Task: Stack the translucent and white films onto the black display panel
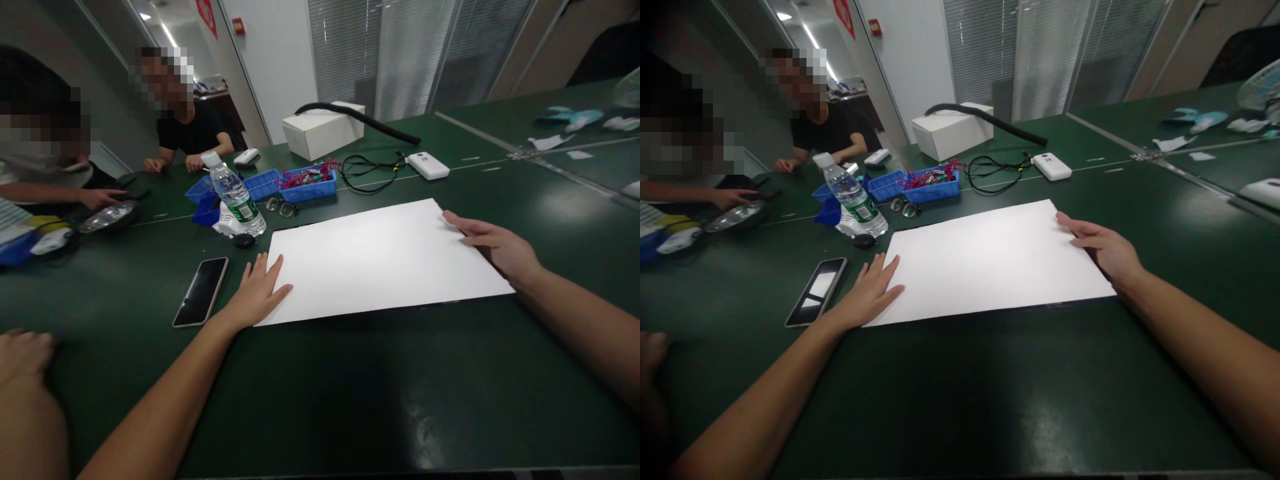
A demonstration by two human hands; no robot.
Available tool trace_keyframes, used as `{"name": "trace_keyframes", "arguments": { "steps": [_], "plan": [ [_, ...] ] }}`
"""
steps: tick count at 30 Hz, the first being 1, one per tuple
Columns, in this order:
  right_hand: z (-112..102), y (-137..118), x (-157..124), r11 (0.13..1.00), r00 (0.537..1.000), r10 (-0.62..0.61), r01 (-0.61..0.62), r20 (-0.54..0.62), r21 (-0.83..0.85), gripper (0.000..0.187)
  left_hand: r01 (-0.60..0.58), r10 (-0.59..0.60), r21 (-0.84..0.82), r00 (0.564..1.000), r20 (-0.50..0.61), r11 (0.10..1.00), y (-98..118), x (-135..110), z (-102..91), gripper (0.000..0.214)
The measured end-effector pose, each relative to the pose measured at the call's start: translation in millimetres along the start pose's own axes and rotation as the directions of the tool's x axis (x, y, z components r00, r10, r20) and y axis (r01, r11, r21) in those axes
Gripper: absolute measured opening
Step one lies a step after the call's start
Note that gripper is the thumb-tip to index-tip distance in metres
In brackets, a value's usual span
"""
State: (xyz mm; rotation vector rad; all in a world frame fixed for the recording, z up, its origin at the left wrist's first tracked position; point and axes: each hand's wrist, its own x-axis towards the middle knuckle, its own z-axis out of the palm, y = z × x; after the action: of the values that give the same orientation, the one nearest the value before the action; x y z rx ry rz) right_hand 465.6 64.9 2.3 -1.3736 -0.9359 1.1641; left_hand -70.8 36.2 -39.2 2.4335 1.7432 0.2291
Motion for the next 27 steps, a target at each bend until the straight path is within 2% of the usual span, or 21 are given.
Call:
{"name": "trace_keyframes", "arguments": {
  "steps": [3, 5, 9, 12, 16, 20, 24, 27],
  "plan": [
    [0.4, 1.2, -3.5, 0.998, 1.000, 0.022, -0.021, 0.007, -0.062, 0.042, 0.021, -0.026, -0.158, 0.999, -0.030, 0.987, -6.2, 0.9, 0.3, 0.100],
    [0.5, 1.9, -4.3, 0.996, 0.999, 0.037, -0.036, 0.015, -0.083, 0.037, 0.045, -0.075, -0.322, 0.994, -0.083, 0.946, -13.3, 2.8, 0.8, 0.101],
    [-2.2, 1.0, -0.9, 0.994, 0.997, 0.067, -0.064, 0.036, -0.087, 0.033, 0.062, -0.130, -0.405, 0.981, -0.143, 0.912, -30.0, 7.4, -3.0, 0.077],
    [-8.2, -0.6, 2.3, 0.994, 0.996, 0.079, -0.075, 0.041, -0.080, 0.031, 0.038, -0.120, -0.414, 0.977, -0.175, 0.909, -36.8, 7.9, -9.1, 0.073],
    [-18.7, -1.9, 5.2, 0.990, 0.994, 0.102, -0.098, 0.026, -0.106, 0.030, -0.044, -0.044, -0.361, 0.972, -0.231, 0.931, -32.0, 5.5, -13.4, 0.073],
    [-26.8, -0.4, 8.9, 0.982, 0.995, 0.100, -0.094, 0.030, -0.162, 0.031, -0.184, 0.096, -0.297, 0.953, -0.287, 0.937, -23.1, 6.8, -13.3, 0.064],
    [-33.0, 3.8, 16.0, 0.969, 0.997, 0.045, -0.027, 0.070, -0.247, 0.029, -0.317, 0.226, -0.236, 0.912, -0.343, 0.919, -19.4, 7.4, -16.2, 0.041],
    [-38.2, 6.2, 22.2, 0.937, 0.993, -0.035, 0.071, 0.112, -0.341, 0.024, -0.382, 0.293, -0.183, 0.877, -0.381, 0.906, -15.9, 3.4, -20.5, 0.037]
  ]
}}
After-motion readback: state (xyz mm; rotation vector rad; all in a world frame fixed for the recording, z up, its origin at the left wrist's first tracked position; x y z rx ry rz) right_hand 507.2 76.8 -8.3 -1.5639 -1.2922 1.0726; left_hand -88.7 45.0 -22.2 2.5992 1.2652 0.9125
